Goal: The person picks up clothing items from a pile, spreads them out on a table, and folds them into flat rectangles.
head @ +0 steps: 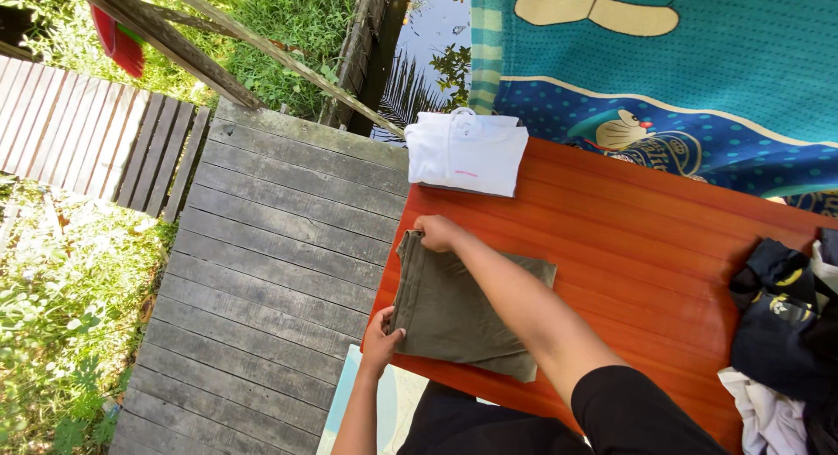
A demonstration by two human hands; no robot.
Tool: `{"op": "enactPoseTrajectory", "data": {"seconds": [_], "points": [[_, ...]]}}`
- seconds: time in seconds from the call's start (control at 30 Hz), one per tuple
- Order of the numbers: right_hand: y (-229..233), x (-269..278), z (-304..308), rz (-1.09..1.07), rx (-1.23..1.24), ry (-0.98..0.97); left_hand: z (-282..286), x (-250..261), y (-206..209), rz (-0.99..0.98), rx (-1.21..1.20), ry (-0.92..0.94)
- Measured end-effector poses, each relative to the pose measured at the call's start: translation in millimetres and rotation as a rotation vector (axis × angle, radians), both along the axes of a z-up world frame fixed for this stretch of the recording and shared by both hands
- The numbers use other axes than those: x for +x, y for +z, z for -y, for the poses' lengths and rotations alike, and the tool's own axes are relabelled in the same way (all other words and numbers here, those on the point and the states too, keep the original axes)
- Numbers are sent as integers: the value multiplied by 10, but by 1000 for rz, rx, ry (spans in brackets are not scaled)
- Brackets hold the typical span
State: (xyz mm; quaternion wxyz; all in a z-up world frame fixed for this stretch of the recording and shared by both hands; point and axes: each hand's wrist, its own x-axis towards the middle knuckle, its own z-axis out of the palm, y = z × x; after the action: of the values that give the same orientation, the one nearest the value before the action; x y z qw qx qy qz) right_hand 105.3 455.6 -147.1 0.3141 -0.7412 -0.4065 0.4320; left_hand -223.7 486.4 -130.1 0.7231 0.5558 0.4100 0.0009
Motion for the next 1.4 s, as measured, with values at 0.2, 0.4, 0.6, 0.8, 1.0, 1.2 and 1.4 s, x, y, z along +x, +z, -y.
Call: {"op": "enactPoseTrajectory", "data": {"seconds": [0.2,0.4,0.6,0.8,1.0,1.2,1.4], "points": [[139,-190,14,8,68,-229,-17,16,83,103,192,-29],[796,-259,431,286,208,-140,158,144,693,-172,903,-43],[1030,-304,1723,623,137,297,592,111,805,135,1055,-667],[796,-452,2920,760,-205,130,577,650,698,75,1127,-854],[845,-1039,3670,763,-510,-407,929,1475,821,285,1402,-769],[879,-1523,4095,381,-500,-1085,1552,1540,675,-149,632,-502],[724,-1585,4481,143,-411,-1290,1708,1066,177,-113,342,-447]]}}
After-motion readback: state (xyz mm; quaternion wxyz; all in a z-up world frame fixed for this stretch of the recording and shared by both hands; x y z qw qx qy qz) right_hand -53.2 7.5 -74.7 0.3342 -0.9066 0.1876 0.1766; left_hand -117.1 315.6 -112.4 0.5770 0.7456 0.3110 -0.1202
